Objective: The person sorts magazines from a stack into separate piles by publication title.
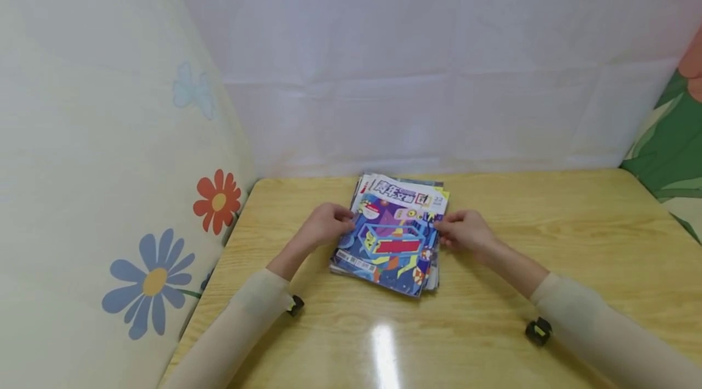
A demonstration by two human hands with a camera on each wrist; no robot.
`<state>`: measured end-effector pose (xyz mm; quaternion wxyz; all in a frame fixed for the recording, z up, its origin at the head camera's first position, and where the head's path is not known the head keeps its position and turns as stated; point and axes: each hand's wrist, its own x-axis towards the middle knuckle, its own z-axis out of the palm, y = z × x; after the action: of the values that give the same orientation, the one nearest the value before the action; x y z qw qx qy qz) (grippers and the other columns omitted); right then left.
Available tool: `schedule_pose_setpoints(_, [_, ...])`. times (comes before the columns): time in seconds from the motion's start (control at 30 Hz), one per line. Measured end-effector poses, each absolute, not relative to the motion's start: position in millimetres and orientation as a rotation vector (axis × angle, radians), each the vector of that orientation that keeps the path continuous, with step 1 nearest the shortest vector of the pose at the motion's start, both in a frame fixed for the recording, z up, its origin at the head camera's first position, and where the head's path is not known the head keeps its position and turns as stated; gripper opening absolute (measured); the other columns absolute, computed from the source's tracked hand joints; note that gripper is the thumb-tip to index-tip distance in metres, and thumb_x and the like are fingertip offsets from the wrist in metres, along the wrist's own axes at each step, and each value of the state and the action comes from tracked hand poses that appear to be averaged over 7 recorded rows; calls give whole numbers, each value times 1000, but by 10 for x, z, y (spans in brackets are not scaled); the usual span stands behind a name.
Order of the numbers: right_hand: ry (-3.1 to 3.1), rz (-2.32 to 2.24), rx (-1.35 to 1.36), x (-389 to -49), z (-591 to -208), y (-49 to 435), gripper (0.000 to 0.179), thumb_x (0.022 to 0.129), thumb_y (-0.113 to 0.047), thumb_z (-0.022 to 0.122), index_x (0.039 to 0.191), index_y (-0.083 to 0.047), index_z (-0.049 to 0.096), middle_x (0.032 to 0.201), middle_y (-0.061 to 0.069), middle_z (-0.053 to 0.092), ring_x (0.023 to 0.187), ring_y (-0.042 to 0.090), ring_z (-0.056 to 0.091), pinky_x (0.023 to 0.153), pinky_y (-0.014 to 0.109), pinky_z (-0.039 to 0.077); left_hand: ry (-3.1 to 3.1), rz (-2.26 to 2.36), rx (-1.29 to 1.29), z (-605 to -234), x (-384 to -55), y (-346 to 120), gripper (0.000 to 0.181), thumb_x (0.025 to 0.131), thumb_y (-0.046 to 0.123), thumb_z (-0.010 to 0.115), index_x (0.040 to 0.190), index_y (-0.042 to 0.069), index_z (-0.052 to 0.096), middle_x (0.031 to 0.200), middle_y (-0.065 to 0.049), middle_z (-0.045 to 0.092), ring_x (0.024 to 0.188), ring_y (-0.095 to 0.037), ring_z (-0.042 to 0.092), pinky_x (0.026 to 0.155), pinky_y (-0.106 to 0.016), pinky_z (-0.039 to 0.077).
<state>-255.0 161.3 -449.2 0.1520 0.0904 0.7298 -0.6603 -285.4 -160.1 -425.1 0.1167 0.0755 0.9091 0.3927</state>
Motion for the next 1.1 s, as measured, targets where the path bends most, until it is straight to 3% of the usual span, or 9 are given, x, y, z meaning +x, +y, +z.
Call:
schedule_pose_setpoints(0.4, [2148, -1977, 184, -2551, -4420, 1517, 23, 96, 0, 64, 112, 10, 51, 87, 15, 68, 65, 14, 66, 63, 26, 59, 2723, 1164, 189, -4207, -2785, -1512, 34, 90, 9, 77, 121, -4, 70, 100, -9, 70, 93, -21, 64, 81, -35, 55])
schedule_pose_setpoints(0.73, [1974, -2020, 119, -2484, -4354, 1504, 59, 94, 10, 61, 145, 8, 33, 103, 33, 66, 69, 31, 72, 71, 41, 61, 2890, 980, 283, -4118, -2658, -1414, 30, 90, 6, 75, 118, -6, 71, 99, -12, 71, 90, -23, 65, 78, -36, 56])
schedule_pose_setpoints(1.1, [1944, -2089, 54, -2464, -4342, 1613, 60, 94, 9, 60, 148, 4, 36, 101, 28, 69, 75, 29, 73, 73, 42, 61, 2643, 1307, 240, -4106, -2683, -1404, 29, 90, 3, 74, 117, -3, 68, 101, -11, 66, 93, -25, 62, 77, -35, 56])
